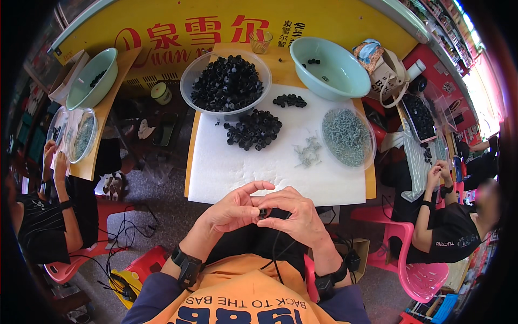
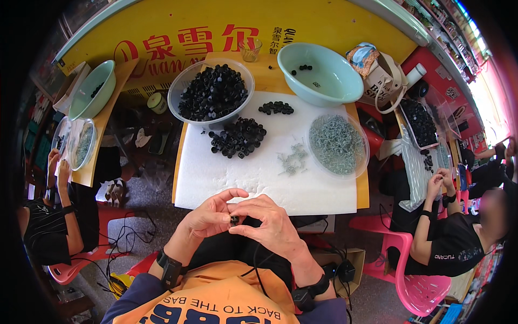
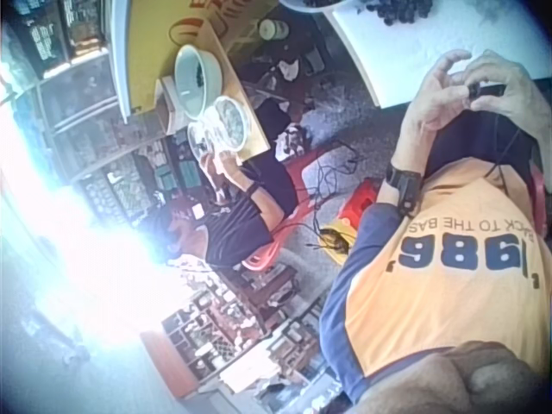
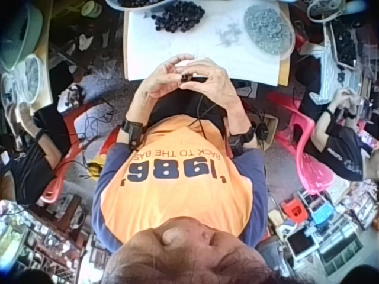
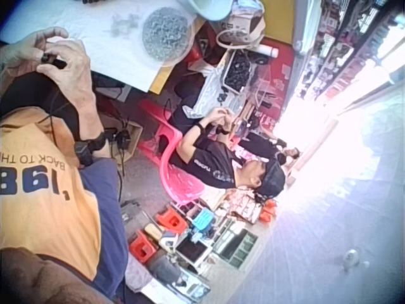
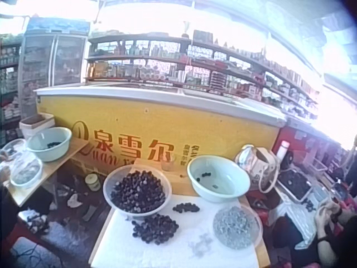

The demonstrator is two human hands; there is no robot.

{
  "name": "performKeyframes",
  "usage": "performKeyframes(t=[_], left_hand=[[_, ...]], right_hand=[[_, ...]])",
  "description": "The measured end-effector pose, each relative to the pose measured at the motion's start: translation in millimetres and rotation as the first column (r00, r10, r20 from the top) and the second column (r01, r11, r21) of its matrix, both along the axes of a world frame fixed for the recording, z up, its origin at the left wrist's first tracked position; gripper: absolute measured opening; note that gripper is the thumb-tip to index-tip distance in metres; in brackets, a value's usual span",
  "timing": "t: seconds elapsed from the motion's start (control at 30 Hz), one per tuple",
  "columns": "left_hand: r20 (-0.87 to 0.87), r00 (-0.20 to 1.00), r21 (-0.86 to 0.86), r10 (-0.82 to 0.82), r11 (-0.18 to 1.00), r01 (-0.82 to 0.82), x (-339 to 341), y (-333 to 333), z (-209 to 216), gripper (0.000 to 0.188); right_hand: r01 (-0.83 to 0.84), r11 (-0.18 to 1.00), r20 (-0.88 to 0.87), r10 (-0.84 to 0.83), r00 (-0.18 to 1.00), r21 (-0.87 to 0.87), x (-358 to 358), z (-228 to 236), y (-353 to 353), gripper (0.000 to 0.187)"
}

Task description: The person is assembling small white inserts into black plastic base components by hand at a table.

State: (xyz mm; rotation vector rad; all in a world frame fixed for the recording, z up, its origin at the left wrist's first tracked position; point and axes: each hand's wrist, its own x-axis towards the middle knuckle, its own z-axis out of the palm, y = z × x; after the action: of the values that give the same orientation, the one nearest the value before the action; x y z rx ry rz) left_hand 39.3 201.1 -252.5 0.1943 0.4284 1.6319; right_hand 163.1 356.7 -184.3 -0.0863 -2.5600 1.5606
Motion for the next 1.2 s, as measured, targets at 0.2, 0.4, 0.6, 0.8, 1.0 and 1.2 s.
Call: performKeyframes(t=[0.2,0.4,0.6,0.8,1.0,1.2], left_hand=[[0.022,1.000,-0.004,-0.010,1.000,0.010,1.8,0.3,-0.2,0.071],[-0.018,0.999,-0.023,-0.043,0.999,0.042,2.3,-0.2,2.2,0.067],[-0.031,0.999,-0.031,-0.033,0.999,0.032,4.7,1.2,3.1,0.065],[-0.038,0.998,-0.035,-0.048,0.998,0.046,6.6,0.1,4.6,0.064],[-0.062,0.998,-0.041,-0.031,0.999,0.028,7.7,-0.6,8.7,0.063],[-0.055,0.998,-0.059,-0.029,0.998,0.026,10.2,0.3,8.1,0.063]], right_hand=[[-0.065,0.998,-0.064,0.064,0.996,-0.019,0.2,-5.1,3.9,0.029],[-0.135,0.991,-0.037,0.135,0.990,0.003,1.3,-4.0,10.6,0.027],[-0.135,0.989,-0.008,0.135,0.991,-0.064,2.2,-6.1,12.5,0.026],[-0.142,0.989,-0.026,0.141,0.990,-0.046,4.9,-7.1,12.4,0.024],[-0.139,0.988,-0.031,0.137,0.990,-0.066,7.6,-5.5,11.1,0.025],[-0.103,0.992,-0.107,0.111,0.988,0.072,8.7,-4.5,10.6,0.023]])
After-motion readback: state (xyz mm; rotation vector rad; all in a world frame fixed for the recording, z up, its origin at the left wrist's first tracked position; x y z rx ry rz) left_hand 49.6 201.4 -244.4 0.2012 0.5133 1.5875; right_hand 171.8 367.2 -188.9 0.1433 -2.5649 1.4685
